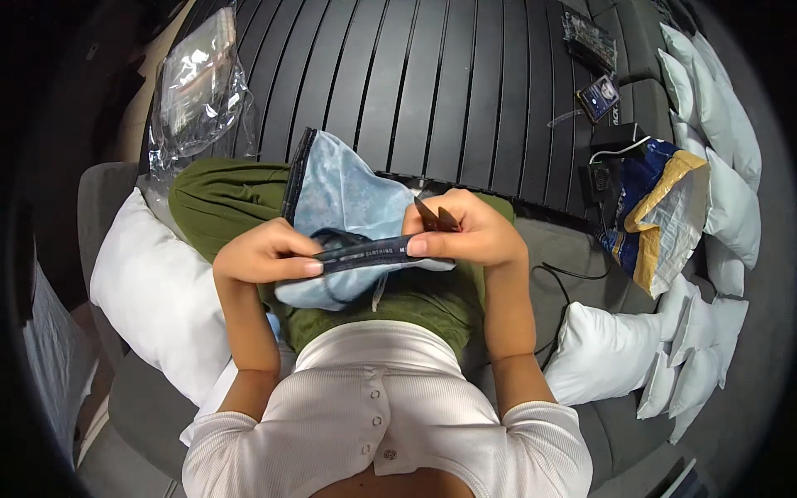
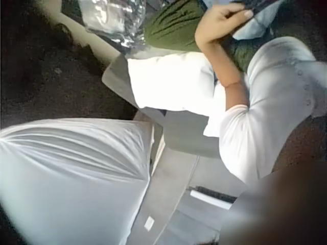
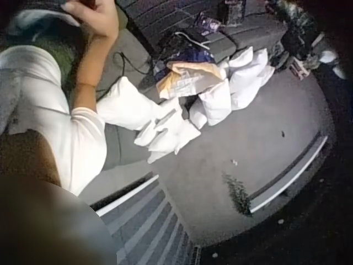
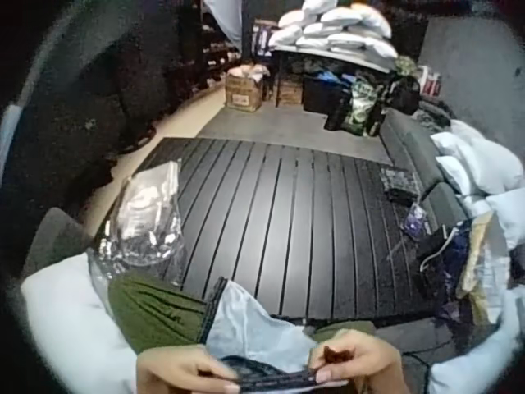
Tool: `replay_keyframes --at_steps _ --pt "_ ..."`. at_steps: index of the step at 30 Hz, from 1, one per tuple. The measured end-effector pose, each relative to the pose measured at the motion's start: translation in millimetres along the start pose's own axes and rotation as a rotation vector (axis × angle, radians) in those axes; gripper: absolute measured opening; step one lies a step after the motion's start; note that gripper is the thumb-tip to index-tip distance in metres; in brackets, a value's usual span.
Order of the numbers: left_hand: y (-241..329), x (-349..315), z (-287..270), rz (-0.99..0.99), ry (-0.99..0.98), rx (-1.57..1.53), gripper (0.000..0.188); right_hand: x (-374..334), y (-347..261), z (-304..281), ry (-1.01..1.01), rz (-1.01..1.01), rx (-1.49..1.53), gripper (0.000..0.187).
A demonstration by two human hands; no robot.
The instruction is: The person is using a small red cutter to trim excess threads and labels from various fabric items.
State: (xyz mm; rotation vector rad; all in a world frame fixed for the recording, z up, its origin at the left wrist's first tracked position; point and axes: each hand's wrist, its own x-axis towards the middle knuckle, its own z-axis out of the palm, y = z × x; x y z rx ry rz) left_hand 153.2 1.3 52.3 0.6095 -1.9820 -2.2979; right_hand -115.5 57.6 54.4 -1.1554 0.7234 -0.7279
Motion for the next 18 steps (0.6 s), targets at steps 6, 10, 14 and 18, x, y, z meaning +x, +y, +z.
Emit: replay_keyframes --at_steps 6,10,14,18 --pt "-11.0 35.5 26.3 0.148 0.098 0.205 0.031 10.6 6.5 14.1 0.042 0.113 -0.011 0.017" --pt "-1.2 39.2 15.4 0.138 -0.119 0.131 0.029 10.6 4.2 5.9 -0.125 0.091 -0.192 0.020" --pt "-15.2 12.7 -11.9 0.397 -0.313 0.008 0.029 7.5 2.7 -9.0 -0.280 0.037 -0.366 0.023" --pt "-9.7 -11.5 -17.3 0.141 -0.250 0.007 0.034 2.9 1.1 -16.5 -0.183 0.011 -0.182 0.023"
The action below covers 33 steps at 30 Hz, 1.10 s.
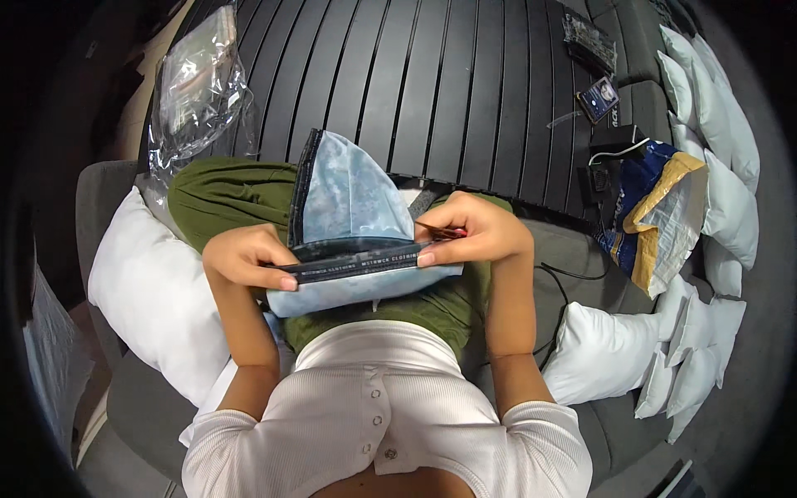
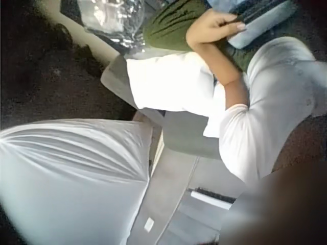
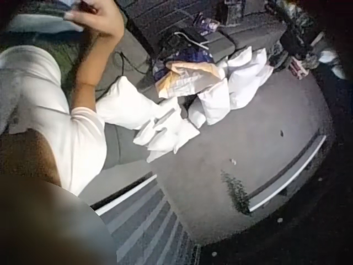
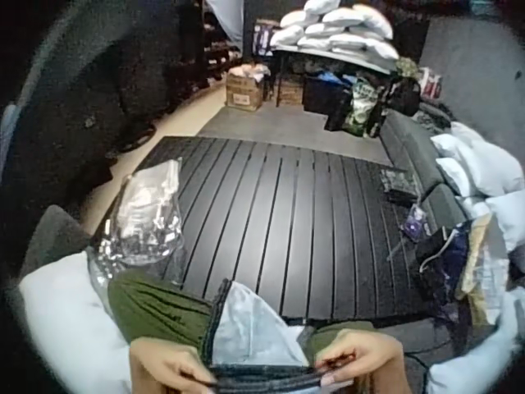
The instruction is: The person is using a small red cutter to trim excess threads and labels from various fabric items.
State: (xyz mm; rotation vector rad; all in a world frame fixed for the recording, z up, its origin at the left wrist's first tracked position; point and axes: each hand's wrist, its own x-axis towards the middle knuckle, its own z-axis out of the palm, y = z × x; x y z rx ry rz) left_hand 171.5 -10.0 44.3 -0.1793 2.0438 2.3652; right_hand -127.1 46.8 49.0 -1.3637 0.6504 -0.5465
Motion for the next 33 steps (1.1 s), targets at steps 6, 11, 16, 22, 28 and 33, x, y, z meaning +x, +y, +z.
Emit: replay_keyframes --at_steps 6,11,16,22,28,33 --pt "-12.5 34.5 17.9 -0.160 0.156 0.177 0.036 14.1 7.0 12.0 -0.012 0.005 0.113 0.022" --pt "0.7 63.4 18.9 -0.173 0.059 0.248 0.028 22.2 3.7 20.5 -0.058 0.055 0.201 0.020" --pt "-6.6 43.6 4.9 0.260 -0.168 -0.021 0.029 10.2 6.3 4.7 -0.132 0.054 0.095 0.018" --pt "-19.0 8.4 -10.0 0.163 -0.256 0.074 0.021 6.6 10.2 0.1 -0.115 0.004 0.173 0.019" --pt "-1.5 43.2 15.6 -0.234 -0.023 -0.037 0.035 18.5 8.1 12.8 -0.158 -0.013 0.170 0.017" --pt "-11.8 60.5 15.4 0.110 -0.029 0.224 0.035 22.5 7.9 14.2 -0.214 0.023 0.158 0.016"
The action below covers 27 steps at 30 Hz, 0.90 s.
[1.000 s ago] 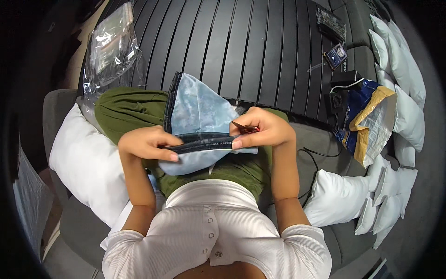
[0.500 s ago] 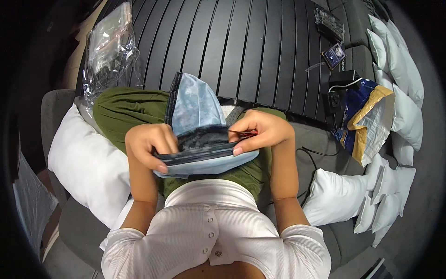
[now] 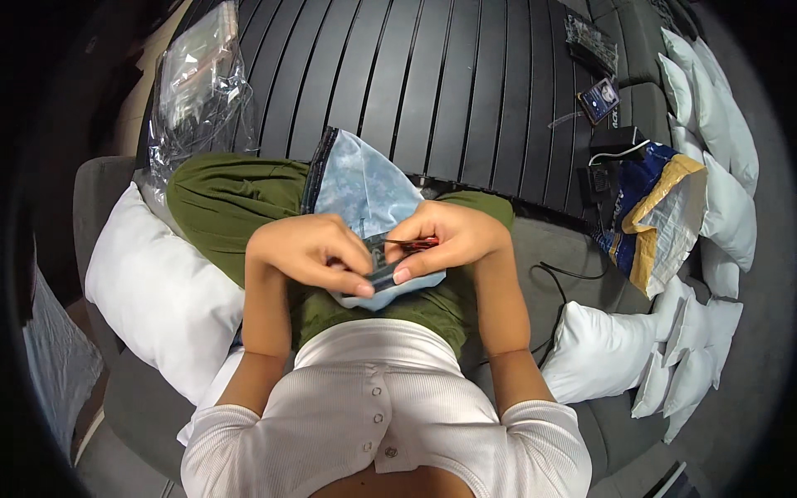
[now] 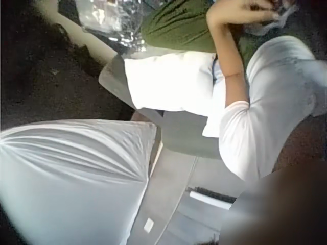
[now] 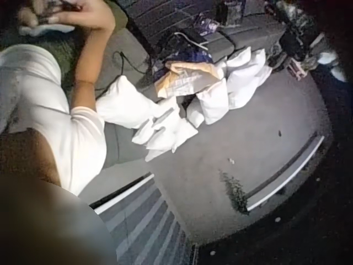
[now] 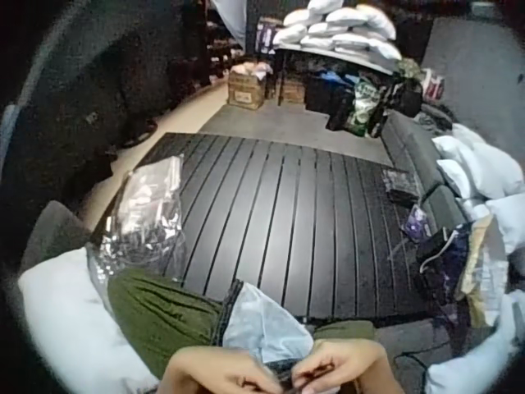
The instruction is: The person is using a small red cutter to trim excess threads and labels from various fabric items.
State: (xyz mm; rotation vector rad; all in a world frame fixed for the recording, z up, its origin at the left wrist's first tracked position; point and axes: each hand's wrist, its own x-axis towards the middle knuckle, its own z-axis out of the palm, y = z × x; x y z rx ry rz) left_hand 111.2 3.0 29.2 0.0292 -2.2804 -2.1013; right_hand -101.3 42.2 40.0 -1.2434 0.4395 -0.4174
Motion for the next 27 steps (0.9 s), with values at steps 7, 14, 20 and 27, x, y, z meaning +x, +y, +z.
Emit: replay_keyframes --at_steps 7,14,20,27 --pt "-10.0 -43.4 -28.6 0.638 -0.048 -0.345 0.040 -17.4 -0.4 -12.9 -0.006 -0.073 -0.140 0.021" --pt "10.7 -44.0 -17.8 -0.148 0.180 -0.294 0.023 -12.2 4.3 -14.7 -0.067 -0.125 -0.085 0.027" --pt "11.8 -0.3 -4.5 -0.098 0.272 -0.021 0.031 -2.8 3.1 -2.9 -0.057 -0.108 -0.007 0.026" --pt "7.5 -13.0 -4.3 0.392 0.365 -0.375 0.019 -17.2 -1.3 -19.1 -0.051 -0.111 -0.121 0.024"
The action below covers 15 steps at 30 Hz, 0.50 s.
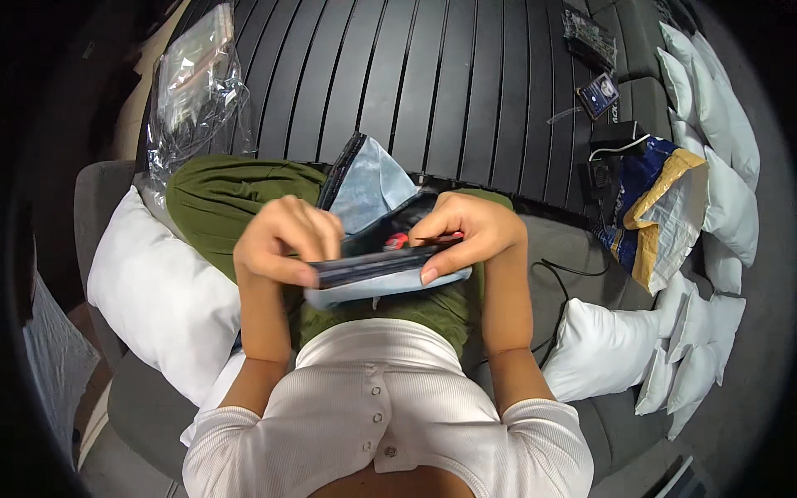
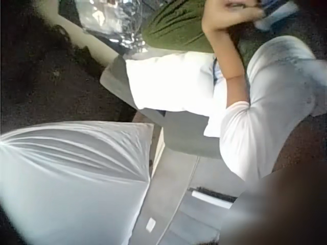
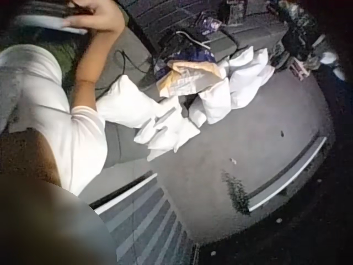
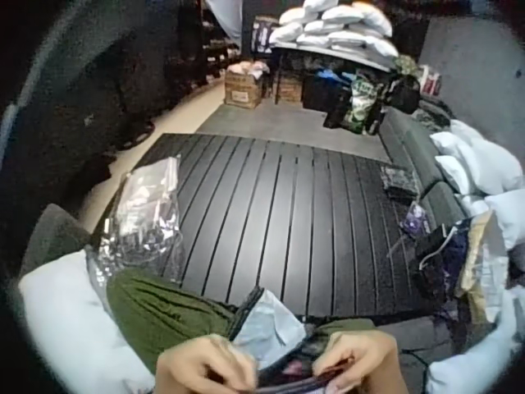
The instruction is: The person is using a small red cutter to trim excess threads and labels from various fabric items.
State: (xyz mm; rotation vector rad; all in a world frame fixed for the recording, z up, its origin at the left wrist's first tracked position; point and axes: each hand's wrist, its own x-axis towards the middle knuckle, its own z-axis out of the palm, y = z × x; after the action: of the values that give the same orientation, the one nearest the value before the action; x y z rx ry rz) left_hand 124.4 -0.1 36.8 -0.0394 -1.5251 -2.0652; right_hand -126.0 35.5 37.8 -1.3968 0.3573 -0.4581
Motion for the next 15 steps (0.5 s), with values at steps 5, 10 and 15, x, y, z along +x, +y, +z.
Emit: replay_keyframes --at_steps 5,10,15 --pt "2.3 -23.7 -17.2 0.214 0.082 -0.319 0.021 -10.9 4.2 -2.3 0.101 -0.087 0.012 0.023" --pt "2.4 -39.8 -23.9 0.044 0.118 -0.164 0.018 -9.7 8.9 0.2 0.135 -0.114 0.106 0.022" --pt "7.4 -38.7 -22.0 -0.204 0.254 0.108 0.038 -5.5 18.8 7.1 0.224 -0.253 0.229 0.028"
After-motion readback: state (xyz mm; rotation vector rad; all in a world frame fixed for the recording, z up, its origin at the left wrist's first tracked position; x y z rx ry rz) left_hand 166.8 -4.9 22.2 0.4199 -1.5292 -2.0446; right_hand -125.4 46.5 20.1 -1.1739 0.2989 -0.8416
